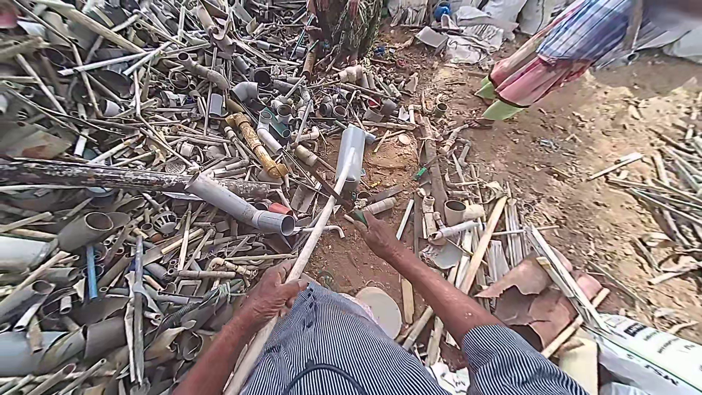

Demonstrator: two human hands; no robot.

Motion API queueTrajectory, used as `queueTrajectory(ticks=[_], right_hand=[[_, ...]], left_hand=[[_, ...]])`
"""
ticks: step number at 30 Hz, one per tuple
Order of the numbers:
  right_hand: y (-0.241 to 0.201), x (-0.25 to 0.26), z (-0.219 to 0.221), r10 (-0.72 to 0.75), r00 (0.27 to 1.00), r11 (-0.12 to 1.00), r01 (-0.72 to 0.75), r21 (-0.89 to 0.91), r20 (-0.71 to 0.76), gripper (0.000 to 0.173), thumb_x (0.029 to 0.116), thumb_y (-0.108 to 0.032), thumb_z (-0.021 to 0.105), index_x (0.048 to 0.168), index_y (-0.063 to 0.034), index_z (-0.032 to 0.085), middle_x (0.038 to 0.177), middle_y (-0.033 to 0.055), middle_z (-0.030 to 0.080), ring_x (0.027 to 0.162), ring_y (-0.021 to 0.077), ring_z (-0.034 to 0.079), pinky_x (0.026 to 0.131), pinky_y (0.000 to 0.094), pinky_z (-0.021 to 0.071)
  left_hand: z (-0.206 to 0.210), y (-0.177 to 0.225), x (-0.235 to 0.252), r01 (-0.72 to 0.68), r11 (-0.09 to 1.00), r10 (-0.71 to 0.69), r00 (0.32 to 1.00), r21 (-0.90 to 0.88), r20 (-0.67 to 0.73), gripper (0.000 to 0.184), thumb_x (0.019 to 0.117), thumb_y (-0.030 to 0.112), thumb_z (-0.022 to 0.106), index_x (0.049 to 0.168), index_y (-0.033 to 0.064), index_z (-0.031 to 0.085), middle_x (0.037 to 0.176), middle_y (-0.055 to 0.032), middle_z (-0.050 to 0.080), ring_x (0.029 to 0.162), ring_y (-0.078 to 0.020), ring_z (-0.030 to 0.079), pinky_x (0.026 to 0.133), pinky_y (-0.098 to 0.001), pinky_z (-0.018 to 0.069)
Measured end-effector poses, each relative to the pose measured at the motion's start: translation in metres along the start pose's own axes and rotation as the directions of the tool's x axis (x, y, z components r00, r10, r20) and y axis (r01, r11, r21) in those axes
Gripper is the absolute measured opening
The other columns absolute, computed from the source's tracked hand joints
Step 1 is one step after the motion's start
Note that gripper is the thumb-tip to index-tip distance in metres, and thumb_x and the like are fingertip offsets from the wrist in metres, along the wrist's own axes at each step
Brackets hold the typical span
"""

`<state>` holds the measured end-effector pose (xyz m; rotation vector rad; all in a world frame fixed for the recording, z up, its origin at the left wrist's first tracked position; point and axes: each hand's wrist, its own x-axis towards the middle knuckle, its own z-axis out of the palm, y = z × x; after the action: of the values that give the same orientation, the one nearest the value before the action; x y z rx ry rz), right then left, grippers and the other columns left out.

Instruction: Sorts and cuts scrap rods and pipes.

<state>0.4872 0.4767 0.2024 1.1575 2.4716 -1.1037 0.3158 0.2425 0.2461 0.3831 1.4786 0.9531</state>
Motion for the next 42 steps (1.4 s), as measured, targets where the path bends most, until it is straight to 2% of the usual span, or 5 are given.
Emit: queueTrajectory(ticks=[12,18,23,31,42], right_hand=[[-0.025,-0.011,0.005,0.089,0.986,0.994,-0.080,-0.070,0.141,0.047,0.1116,-0.035,0.040,0.140,0.0023,0.048,0.111,0.0265,0.066,0.106,0.0406,0.067,0.094,0.0553,0.0504],[-0.052,-0.063,0.053,-0.277,0.952,0.960,0.268,0.083,0.130,0.039,0.1059,-0.027,0.051,0.130,0.0028,0.059,0.098,0.0240,0.070,0.091,0.0392,0.071,0.082,0.0557,0.0548],[-0.016,-0.009,0.015,0.053,0.998,0.997,-0.055,0.062,0.031,0.045,0.1103,-0.029,0.043,0.141,0.0034,0.049,0.113,0.0258,0.067,0.104,0.0390,0.067,0.094,0.0546,0.0505],[-0.093,-0.033,0.085,-0.356,0.935,0.934,0.356,-0.030,0.007,0.041,0.1044,-0.014,0.050,0.139,0.0063,0.054,0.121,0.0251,0.068,0.106,0.0383,0.071,0.092,0.0512,0.0562],[-0.092,0.021,-0.003,-0.701,0.691,0.685,0.582,-0.438,-0.178,0.054,0.0895,-0.043,0.073,0.129,-0.0064,0.069,0.130,0.0198,0.068,0.127,0.0419,0.060,0.105,0.0615,0.0439]], left_hand=[[0.010,0.017,0.006,0.030,0.971,0.010,0.986,0.236,-0.165,0.048,0.0940,-0.004,0.062,0.141,0.0011,0.053,0.116,-0.0126,0.064,0.083,-0.0132,0.063,0.071,-0.0285,0.0533],[0.005,0.016,0.008,-0.025,0.998,0.020,0.996,-0.055,-0.081,0.028,0.0991,-0.003,0.057,0.126,0.0002,0.058,0.079,0.0001,0.063,0.055,-0.0042,0.055,0.050,-0.0181,0.0472],[-0.017,-0.005,0.016,-0.080,0.997,0.079,0.994,-0.002,-0.080,0.055,0.1020,0.001,0.050,0.154,0.0046,0.034,0.098,-0.0049,0.064,0.061,-0.0068,0.055,0.053,-0.0216,0.0468],[-0.014,0.002,0.048,-0.081,0.915,0.175,0.962,0.394,-0.209,0.054,0.1061,0.041,0.052,0.127,-0.0076,0.060,0.112,-0.0224,0.067,0.104,-0.0285,0.065,0.097,-0.0462,0.0493],[-0.055,0.007,0.032,-0.124,0.953,0.194,0.950,0.276,-0.246,0.025,0.1016,0.006,0.046,0.112,-0.0104,0.062,0.089,-0.0095,0.063,0.080,-0.0112,0.059,0.079,-0.0323,0.0511]])
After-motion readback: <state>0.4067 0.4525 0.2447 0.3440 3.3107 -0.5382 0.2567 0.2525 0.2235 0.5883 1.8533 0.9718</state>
